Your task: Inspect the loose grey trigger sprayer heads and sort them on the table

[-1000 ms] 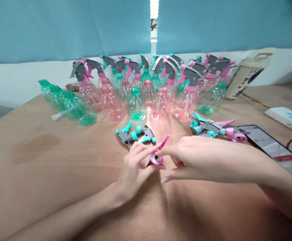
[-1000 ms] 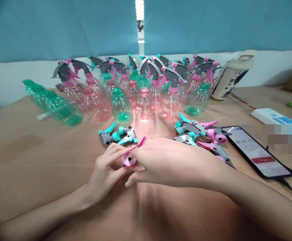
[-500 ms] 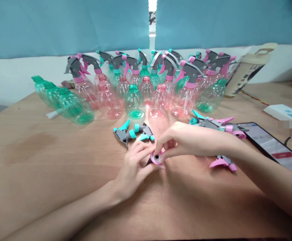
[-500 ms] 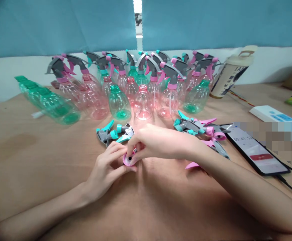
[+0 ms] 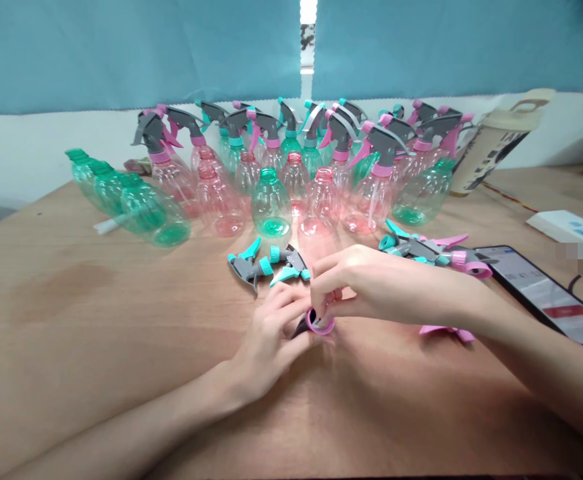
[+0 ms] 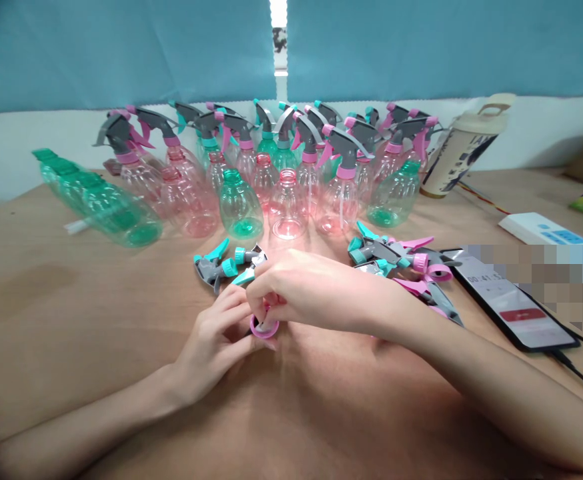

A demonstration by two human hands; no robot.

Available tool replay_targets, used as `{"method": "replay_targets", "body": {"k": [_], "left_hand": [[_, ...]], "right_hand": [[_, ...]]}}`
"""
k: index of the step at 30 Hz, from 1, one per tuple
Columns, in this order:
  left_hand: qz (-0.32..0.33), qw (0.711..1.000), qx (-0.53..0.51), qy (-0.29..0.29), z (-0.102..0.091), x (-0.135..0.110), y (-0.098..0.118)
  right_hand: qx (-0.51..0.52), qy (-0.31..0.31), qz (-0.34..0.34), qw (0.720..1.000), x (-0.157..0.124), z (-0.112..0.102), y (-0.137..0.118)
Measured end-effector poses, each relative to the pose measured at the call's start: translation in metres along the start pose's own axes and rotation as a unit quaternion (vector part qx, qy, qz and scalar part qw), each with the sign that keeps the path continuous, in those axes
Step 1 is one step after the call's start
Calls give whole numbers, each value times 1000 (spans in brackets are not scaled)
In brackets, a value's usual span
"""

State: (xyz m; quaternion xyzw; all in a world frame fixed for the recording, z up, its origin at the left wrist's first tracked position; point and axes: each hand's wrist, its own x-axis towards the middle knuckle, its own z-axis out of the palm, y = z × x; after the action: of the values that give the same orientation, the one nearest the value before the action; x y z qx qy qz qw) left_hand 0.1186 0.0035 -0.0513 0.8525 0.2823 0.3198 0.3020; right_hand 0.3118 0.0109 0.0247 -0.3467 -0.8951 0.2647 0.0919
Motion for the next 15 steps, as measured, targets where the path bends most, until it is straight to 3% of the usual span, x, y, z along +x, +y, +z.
{"method": "replay_targets", "body": {"k": [9, 15], "left_hand": [[-8, 1000, 18, 1, 0, -1, -4], [-21, 1000, 5, 5, 1, -1, -3]], "right_hand": [[-73, 5, 37, 997, -3, 3, -8], [-147, -2, 5, 989, -2, 6, -21]]}}
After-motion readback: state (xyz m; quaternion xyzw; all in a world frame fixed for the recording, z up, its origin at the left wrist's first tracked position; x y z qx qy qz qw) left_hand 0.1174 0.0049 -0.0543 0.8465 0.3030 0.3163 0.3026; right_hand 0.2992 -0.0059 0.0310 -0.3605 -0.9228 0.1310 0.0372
